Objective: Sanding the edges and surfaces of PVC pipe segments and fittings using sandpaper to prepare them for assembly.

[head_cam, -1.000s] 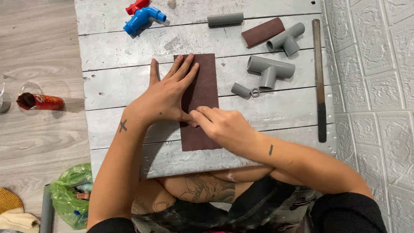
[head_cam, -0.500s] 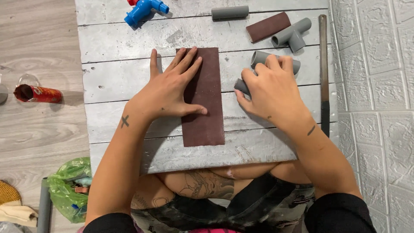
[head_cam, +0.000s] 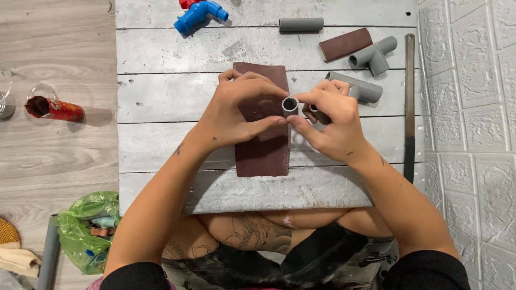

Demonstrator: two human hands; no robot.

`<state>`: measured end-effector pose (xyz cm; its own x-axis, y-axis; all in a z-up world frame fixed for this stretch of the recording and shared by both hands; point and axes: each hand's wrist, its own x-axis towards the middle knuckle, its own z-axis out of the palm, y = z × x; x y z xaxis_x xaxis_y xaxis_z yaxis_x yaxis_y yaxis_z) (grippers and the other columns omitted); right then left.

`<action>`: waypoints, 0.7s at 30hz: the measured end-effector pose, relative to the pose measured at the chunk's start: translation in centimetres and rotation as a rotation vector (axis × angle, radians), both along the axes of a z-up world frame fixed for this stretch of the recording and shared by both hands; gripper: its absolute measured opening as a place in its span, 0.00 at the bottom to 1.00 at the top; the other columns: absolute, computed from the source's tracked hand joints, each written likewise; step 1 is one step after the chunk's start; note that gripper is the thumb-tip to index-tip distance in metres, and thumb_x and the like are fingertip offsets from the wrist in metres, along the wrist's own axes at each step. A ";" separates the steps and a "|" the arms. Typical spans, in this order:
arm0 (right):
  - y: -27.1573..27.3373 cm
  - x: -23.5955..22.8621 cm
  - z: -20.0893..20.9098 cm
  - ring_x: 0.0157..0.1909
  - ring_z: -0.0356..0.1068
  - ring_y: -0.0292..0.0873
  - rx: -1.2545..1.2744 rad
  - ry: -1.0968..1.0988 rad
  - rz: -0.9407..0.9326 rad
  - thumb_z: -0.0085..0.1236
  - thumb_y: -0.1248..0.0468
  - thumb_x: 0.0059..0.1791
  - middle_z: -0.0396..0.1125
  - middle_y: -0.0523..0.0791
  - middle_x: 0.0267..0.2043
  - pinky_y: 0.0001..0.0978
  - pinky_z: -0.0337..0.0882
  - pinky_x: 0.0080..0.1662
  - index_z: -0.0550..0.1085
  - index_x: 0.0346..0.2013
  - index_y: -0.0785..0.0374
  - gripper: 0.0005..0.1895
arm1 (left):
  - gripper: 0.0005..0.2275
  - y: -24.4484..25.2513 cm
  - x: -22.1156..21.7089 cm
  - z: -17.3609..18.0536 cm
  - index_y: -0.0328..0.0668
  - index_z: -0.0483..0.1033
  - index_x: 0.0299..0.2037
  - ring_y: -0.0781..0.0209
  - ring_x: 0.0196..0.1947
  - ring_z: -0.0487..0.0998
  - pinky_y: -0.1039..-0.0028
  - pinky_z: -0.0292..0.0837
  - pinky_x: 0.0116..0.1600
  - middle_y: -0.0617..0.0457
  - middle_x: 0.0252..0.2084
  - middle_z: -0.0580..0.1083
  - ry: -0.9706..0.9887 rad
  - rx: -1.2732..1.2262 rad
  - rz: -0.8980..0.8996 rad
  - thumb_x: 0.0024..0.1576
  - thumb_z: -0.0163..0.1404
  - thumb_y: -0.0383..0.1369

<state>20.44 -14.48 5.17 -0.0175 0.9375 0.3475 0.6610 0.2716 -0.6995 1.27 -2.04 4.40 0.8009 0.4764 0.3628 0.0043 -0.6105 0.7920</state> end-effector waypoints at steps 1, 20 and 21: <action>0.1 0.0 -0.8 0.31 0.59 0.39 0.025 0.075 -0.021 0.66 0.63 0.49 0.60 0.37 0.22 0.35 0.53 0.50 0.78 0.42 0.61 0.09 | 0.15 0.1 0.0 -0.9 0.51 0.81 0.46 0.66 0.46 0.77 0.66 0.51 0.59 0.64 0.39 0.80 -0.011 -0.091 0.000 0.50 0.68 0.35; -0.2 0.8 -0.2 0.43 0.59 0.41 -0.371 0.550 0.189 0.49 0.68 0.53 0.60 0.46 0.40 0.37 0.67 0.49 0.63 0.63 0.65 0.23 | 0.10 -0.6 1.0 -1.6 0.38 0.73 0.48 0.63 0.45 0.79 0.76 0.82 0.49 0.46 0.56 0.71 -0.177 -0.867 -0.104 0.58 0.55 0.23; -0.1 1.0 -0.2 0.43 0.59 0.41 -0.370 0.552 0.190 0.49 0.68 0.53 0.60 0.46 0.40 0.37 0.67 0.49 0.63 0.63 0.65 0.23 | 0.10 -0.5 1.0 -1.9 0.38 0.73 0.48 0.63 0.45 0.79 0.76 0.82 0.49 0.46 0.56 0.71 -0.176 -0.866 -0.102 0.58 0.55 0.23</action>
